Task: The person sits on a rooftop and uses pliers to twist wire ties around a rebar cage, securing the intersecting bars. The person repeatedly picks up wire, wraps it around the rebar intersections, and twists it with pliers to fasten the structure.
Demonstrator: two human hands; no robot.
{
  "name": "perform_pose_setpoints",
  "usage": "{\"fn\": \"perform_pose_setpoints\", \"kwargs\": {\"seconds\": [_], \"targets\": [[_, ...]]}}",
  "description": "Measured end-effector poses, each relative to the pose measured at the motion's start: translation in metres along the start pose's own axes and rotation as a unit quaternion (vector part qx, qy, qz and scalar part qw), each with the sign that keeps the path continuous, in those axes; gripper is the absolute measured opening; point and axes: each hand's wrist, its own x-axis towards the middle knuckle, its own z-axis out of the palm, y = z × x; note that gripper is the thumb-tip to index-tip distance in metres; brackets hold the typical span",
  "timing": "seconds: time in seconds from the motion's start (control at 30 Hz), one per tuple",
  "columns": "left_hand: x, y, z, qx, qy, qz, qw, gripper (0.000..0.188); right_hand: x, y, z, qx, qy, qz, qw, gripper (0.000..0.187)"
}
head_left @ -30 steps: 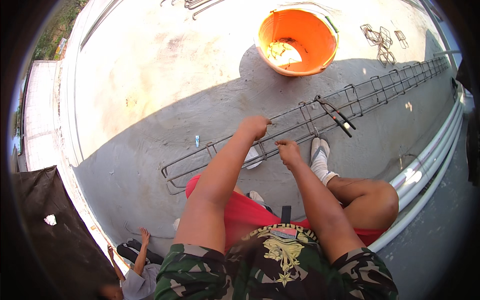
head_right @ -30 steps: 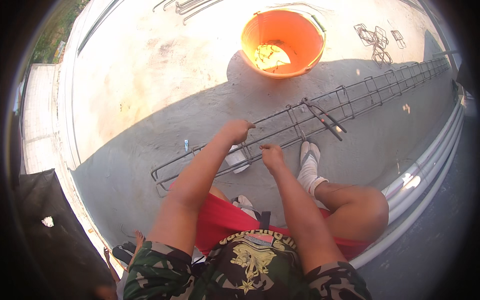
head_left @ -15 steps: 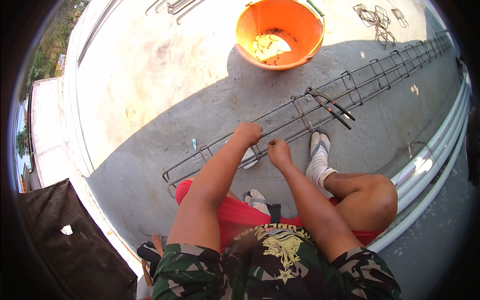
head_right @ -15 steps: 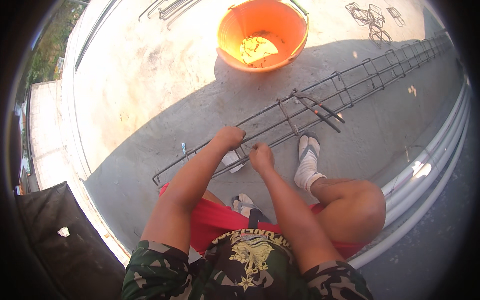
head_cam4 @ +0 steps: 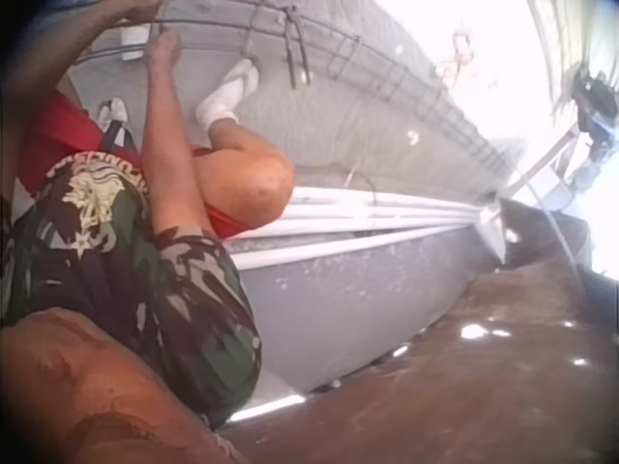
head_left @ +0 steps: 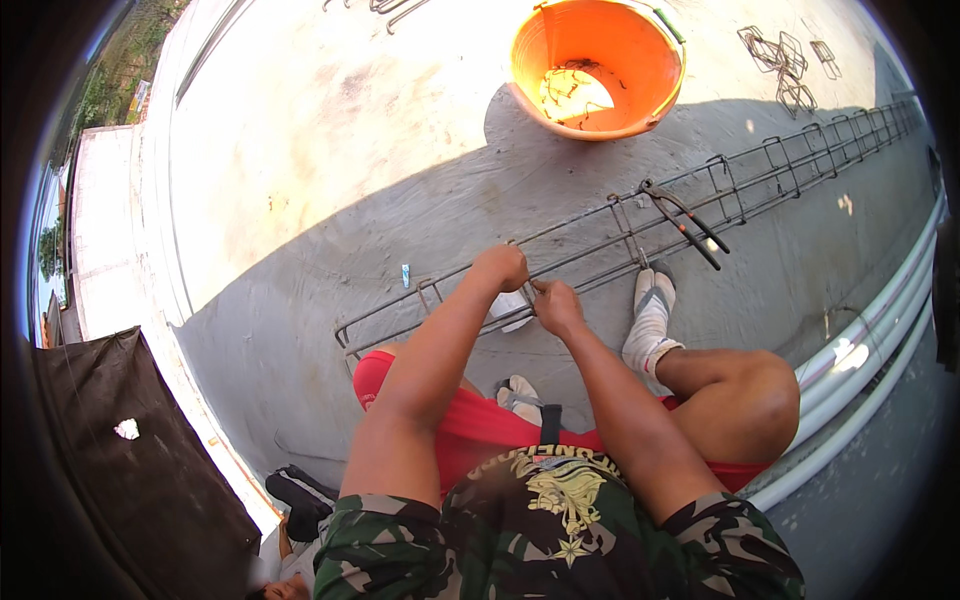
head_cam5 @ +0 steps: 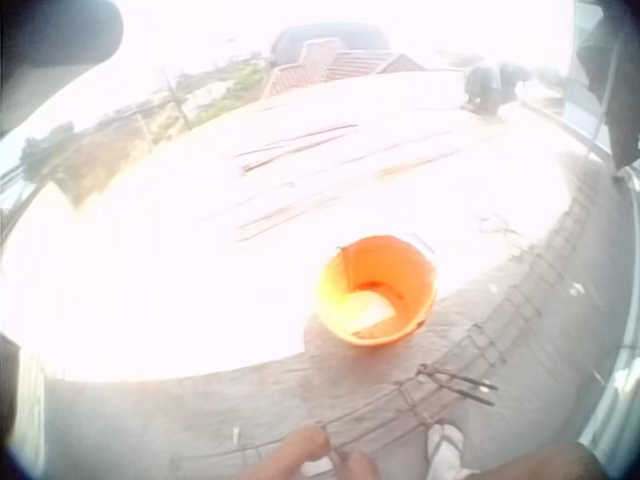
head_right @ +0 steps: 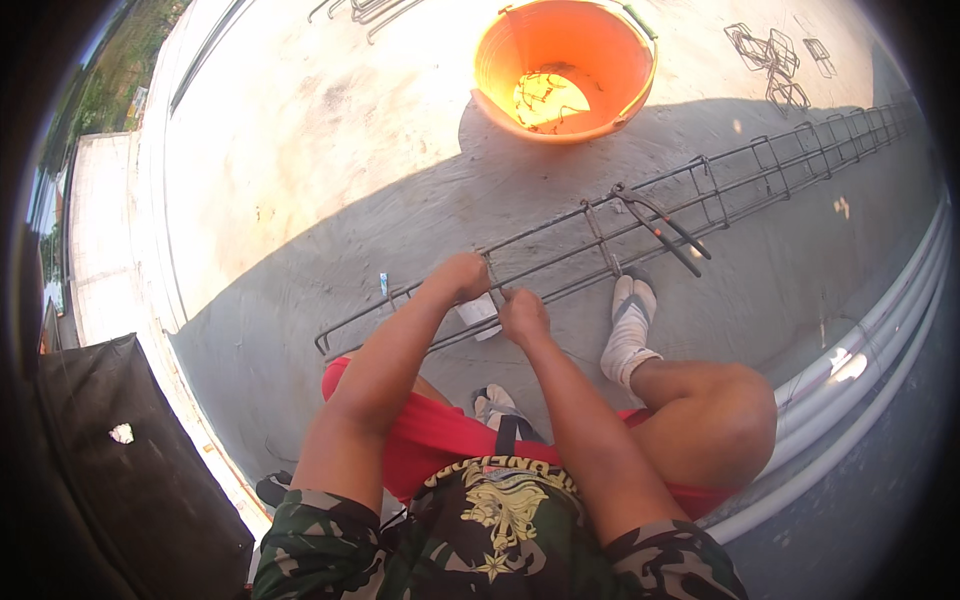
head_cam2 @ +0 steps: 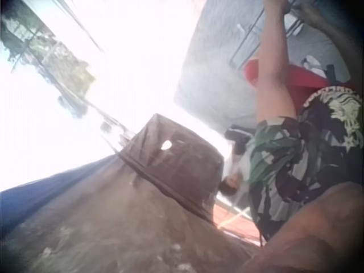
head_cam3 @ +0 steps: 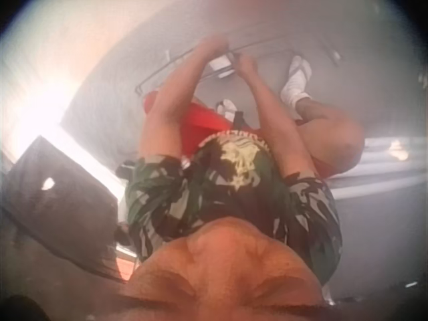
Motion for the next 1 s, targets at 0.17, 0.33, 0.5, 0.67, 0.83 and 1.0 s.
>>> {"fn": "perform_pose_setpoints", "kwargs": {"seconds": [0.17, 0.33, 0.5, 0.67, 0.83, 1.0], "targets": [[-0.005, -0.013, 0.014, -0.073, 0.046, 0.018, 0.996, 0.029, 0.013, 0.006, 0.014, -0.013, 0.025, -0.053, 0.998, 0.035], [-0.021, -0.022, 0.036, -0.194, 0.115, 0.028, 0.974, 0.029, 0.025, 0.013, 0.019, 0.028, 0.019, -0.108, 0.994, 0.033], [-0.03, -0.026, 0.049, -0.254, 0.133, 0.018, 0.958, 0.029, 0.022, 0.009, 0.02, 0.023, 0.022, -0.1, 0.994, 0.032], [-0.041, -0.021, 0.059, -0.279, 0.157, 0.027, 0.947, 0.029, 0.024, 0.01, 0.015, 0.142, -0.016, -0.084, 0.986, 0.027], [-0.05, -0.017, 0.07, -0.294, 0.184, 0.015, 0.938, 0.028, 0.018, 0.001, 0.007, 0.25, -0.082, -0.02, 0.965, 0.022], [-0.051, -0.015, 0.075, -0.303, 0.189, 0.024, 0.934, 0.027, 0.021, 0.008, 0.01, 0.247, -0.084, -0.047, 0.964, 0.021]]}}
